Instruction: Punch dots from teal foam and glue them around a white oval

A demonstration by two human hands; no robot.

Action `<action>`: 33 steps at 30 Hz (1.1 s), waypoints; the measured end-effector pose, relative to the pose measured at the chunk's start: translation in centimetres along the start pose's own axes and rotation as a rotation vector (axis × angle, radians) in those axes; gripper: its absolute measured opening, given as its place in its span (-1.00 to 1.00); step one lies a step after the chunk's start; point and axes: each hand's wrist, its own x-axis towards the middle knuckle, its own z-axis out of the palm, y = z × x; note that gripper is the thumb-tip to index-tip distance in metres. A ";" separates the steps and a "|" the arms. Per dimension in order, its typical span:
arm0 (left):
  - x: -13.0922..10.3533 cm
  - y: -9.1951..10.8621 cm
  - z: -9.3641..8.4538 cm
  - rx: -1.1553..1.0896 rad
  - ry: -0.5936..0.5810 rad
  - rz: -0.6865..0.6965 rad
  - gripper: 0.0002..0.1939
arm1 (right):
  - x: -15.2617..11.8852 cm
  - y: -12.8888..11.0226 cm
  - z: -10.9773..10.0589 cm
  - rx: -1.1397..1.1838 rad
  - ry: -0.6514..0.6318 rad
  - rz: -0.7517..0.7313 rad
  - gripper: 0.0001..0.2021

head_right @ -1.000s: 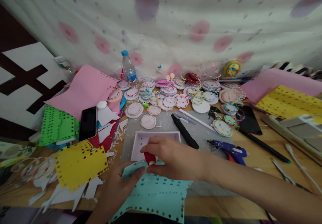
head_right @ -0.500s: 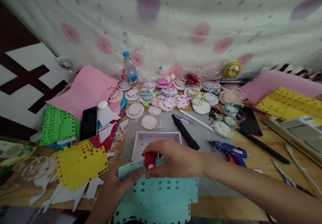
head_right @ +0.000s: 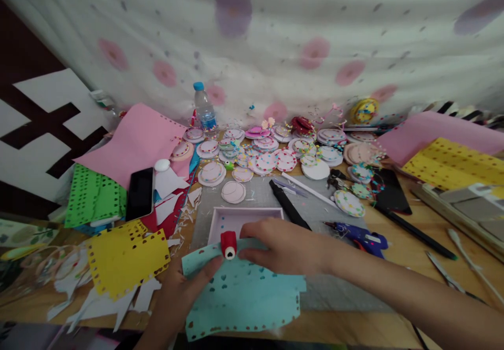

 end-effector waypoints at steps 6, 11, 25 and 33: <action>0.5 1.0 -1.5 -0.209 -0.271 0.254 -0.43 | -0.3 1.1 0.5 -0.002 -0.012 -0.060 -0.76; 2.3 4.0 -3.6 -0.190 -0.592 0.179 -0.45 | -0.3 1.1 0.9 0.053 -0.039 -0.060 -0.71; 5.6 10.1 -1.5 0.473 -0.967 0.257 -0.71 | -0.5 2.5 1.5 0.190 -0.004 -0.014 -0.74; 6.9 10.8 -0.6 0.530 -1.083 0.266 -0.77 | -0.4 3.1 1.5 0.208 -0.017 -0.016 -0.75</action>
